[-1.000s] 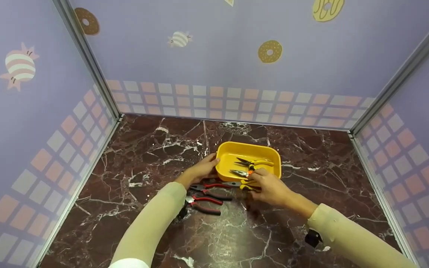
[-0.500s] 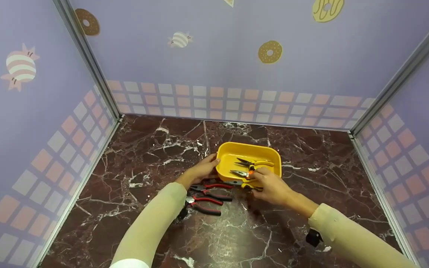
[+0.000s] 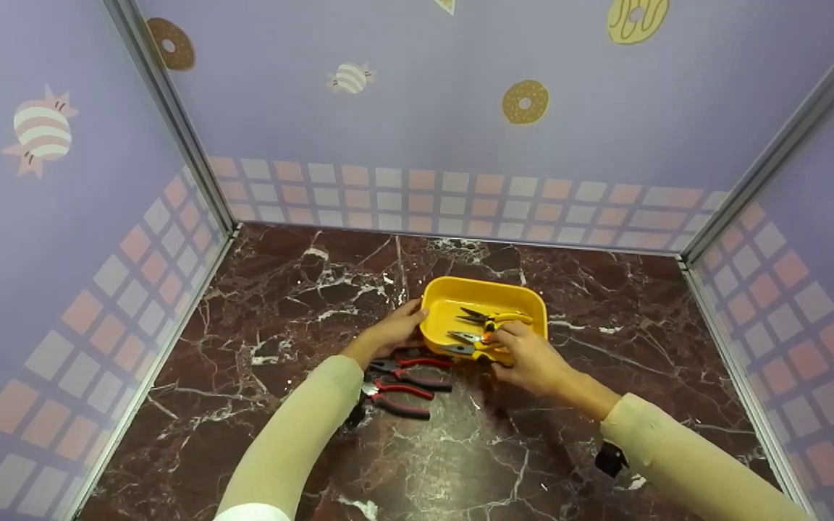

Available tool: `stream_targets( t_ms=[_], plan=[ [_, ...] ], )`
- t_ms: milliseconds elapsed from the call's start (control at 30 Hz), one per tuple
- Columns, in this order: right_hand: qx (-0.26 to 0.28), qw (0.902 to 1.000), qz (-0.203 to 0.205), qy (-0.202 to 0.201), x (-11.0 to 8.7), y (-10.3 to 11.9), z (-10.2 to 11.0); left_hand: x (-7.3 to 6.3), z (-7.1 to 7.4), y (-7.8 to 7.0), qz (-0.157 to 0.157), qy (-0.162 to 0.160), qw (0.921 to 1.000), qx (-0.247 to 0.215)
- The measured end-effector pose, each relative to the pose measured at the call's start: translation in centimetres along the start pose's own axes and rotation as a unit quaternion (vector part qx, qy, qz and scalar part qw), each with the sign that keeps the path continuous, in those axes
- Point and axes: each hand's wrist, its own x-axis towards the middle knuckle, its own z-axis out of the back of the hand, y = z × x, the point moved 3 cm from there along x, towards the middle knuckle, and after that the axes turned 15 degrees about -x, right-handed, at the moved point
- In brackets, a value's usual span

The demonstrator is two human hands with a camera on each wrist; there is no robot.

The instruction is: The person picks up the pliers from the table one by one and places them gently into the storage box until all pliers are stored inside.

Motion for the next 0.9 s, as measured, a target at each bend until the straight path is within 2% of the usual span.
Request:
stream_targets(
  t_ms=[333, 467, 900],
  plan=[
    [-0.006, 0.9992, 0.01, -0.037, 0.3, -0.7, 0.2, -0.2, -0.2, -0.1, 0.002, 0.005, 1.0, 0.001],
    [-0.008, 0.9995, 0.0, -0.03, 0.4, -1.0, 0.2, -0.3, -0.2, -0.2, 0.002, 0.005, 0.9999, 0.011],
    [-0.013, 0.9996, -0.019, -0.016, 0.7, -2.0, 0.3, -0.2, -0.4, -0.1, -0.001, -0.002, 1.0, -0.005]
  ],
)
